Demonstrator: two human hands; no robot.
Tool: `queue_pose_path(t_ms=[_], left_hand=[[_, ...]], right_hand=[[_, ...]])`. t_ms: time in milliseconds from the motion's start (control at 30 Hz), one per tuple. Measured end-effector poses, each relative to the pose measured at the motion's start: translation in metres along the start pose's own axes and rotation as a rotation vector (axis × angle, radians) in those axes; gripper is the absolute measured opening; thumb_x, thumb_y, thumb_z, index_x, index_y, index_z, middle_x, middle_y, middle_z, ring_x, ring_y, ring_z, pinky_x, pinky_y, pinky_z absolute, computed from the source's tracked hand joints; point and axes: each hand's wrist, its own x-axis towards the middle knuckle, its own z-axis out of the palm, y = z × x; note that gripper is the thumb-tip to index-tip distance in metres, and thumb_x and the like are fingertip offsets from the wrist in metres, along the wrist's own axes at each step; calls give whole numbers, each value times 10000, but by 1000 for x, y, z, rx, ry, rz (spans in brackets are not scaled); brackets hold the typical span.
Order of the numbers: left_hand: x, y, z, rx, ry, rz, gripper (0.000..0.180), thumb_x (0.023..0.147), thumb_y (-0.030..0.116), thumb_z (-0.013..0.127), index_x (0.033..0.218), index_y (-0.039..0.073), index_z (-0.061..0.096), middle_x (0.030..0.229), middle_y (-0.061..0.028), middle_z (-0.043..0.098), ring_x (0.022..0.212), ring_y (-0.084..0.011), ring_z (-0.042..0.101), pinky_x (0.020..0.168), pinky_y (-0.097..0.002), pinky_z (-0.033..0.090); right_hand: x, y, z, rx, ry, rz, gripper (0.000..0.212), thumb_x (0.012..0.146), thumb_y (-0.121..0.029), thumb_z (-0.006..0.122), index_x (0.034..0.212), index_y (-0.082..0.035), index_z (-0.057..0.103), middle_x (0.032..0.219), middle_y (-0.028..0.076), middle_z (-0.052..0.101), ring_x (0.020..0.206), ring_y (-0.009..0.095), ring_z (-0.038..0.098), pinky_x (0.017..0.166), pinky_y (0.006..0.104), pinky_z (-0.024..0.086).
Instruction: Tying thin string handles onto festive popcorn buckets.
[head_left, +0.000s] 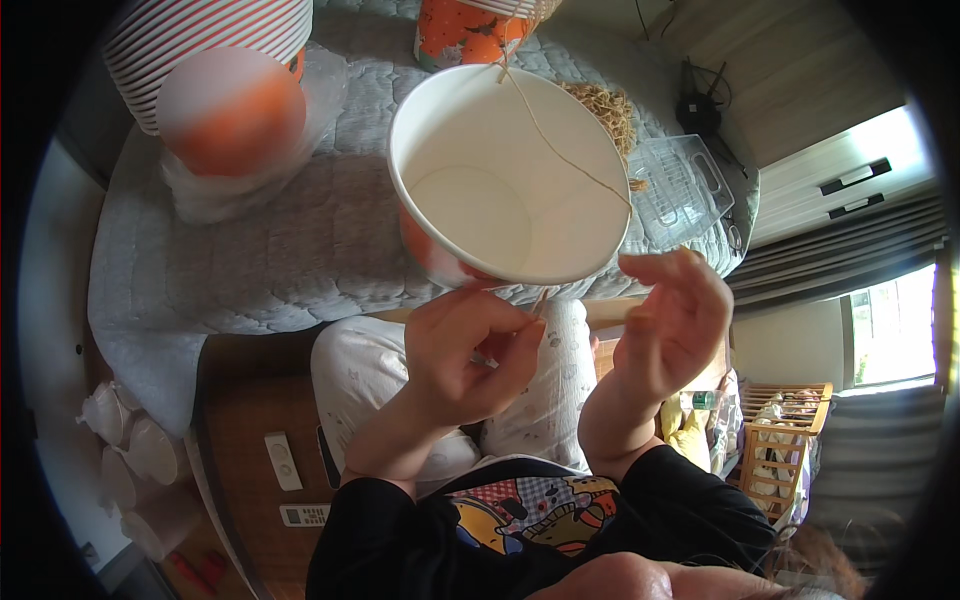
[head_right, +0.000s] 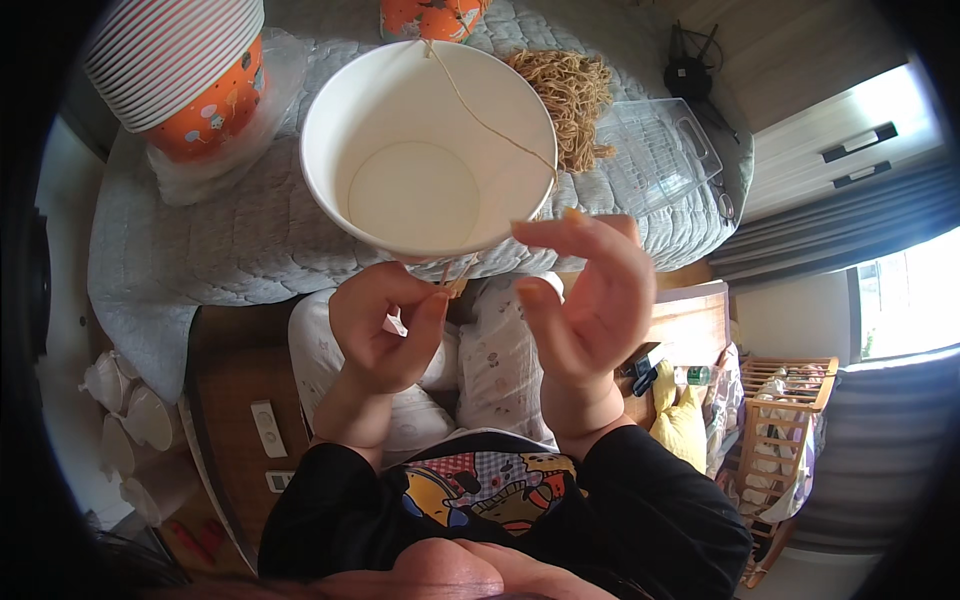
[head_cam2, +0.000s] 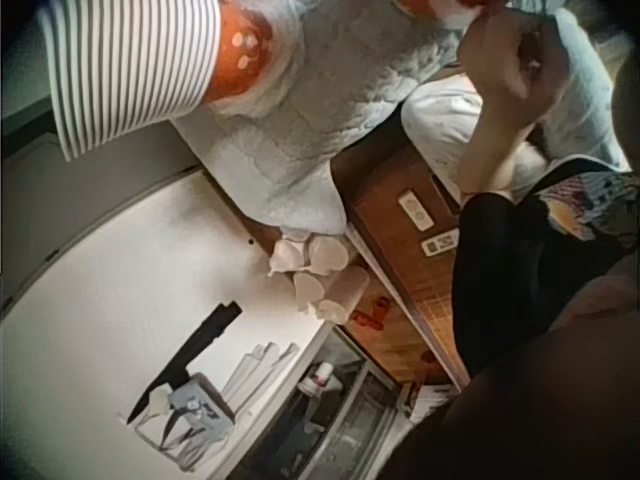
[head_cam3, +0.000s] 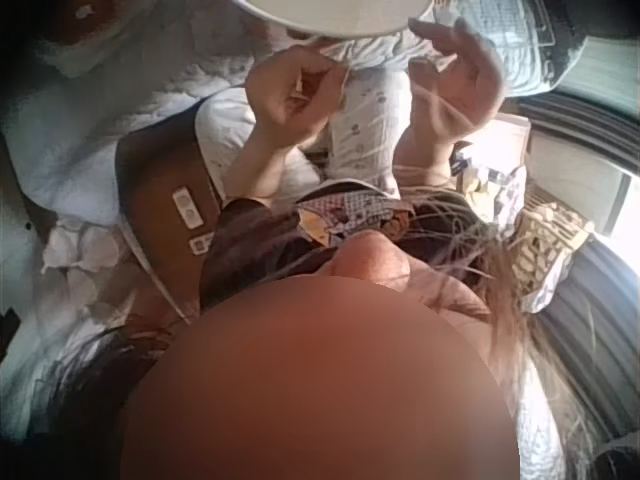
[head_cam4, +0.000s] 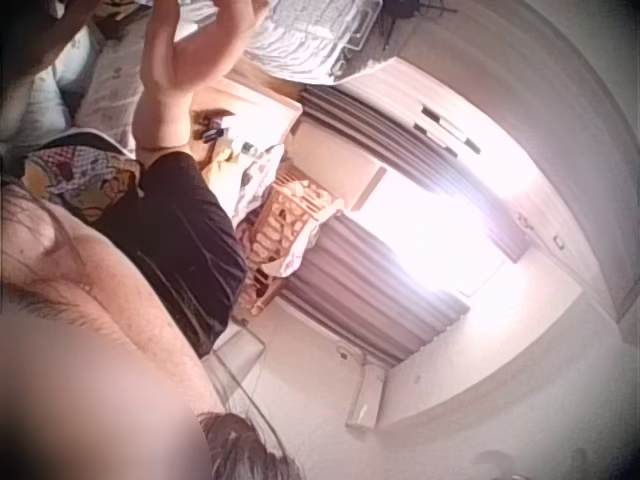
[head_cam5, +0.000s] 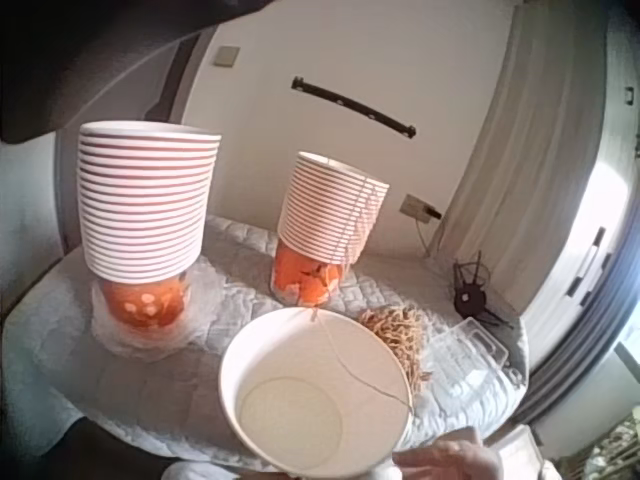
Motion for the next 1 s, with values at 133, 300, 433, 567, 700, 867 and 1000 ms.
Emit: queue_pose_path(t_ms=[133, 300, 433, 567, 700, 867, 1000], left_hand=[[-2, -2, 0, 117, 51, 35, 110, 747, 10, 722, 752, 37, 616, 606, -34, 612, 447, -132, 570, 441, -243, 444], [-1, 0, 0, 165, 67, 95, 122, 742, 14, 725, 737, 49, 608, 598, -32, 612, 441, -142, 568, 469, -246, 472], [-1, -3, 4, 176, 88, 77, 125, 748, 24, 733, 751, 62, 614, 577, -26, 591, 437, -152, 556, 461, -259, 451], [-2, -6, 3, 185, 94, 54, 132, 754, 39, 747, 768, 71, 619, 581, -24, 581, 444, -154, 551, 436, -273, 415], [-2, -8, 5, 183, 100, 34, 130, 759, 49, 749, 780, 73, 622, 598, -28, 591, 451, -151, 554, 434, -275, 413], [1, -8, 7, 202, 136, 42, 130, 766, 62, 750, 803, 76, 626, 601, -22, 593, 453, -140, 550, 429, -263, 405], [0, -9, 6, 241, 132, 38, 126, 769, 66, 749, 810, 79, 631, 597, -18, 587, 450, -135, 543, 427, -256, 400]], right_hand=[[4, -1, 12, -212, -100, -89, 451, 757, -15, 735, 1184, -39, 592, 1104, 95, 704, 1015, 261, 593, 911, 344, 412], [5, -1, 16, -250, -161, -100, 450, 742, 39, 703, 1167, -72, 603, 1079, 47, 723, 990, 223, 648, 863, 343, 394], [9, -2, 16, -241, -189, -105, 424, 744, 45, 689, 1144, -75, 617, 1067, 33, 726, 976, 206, 653, 864, 343, 393], [9, -6, 20, -221, -190, -78, 416, 743, 58, 672, 1134, -80, 632, 1047, 17, 728, 950, 188, 658, 861, 342, 393], [10, -7, 21, -221, -198, -82, 441, 739, 68, 660, 1153, -83, 629, 1041, 6, 727, 921, 175, 660, 854, 340, 391], [14, -10, 20, -260, -249, -90, 432, 732, 66, 662, 1138, -80, 641, 1018, -16, 724, 873, 147, 653, 846, 332, 381], [16, -14, 23, -274, -244, -87, 421, 731, 60, 668, 1125, -89, 651, 987, -22, 720, 856, 145, 651, 854, 323, 375]])
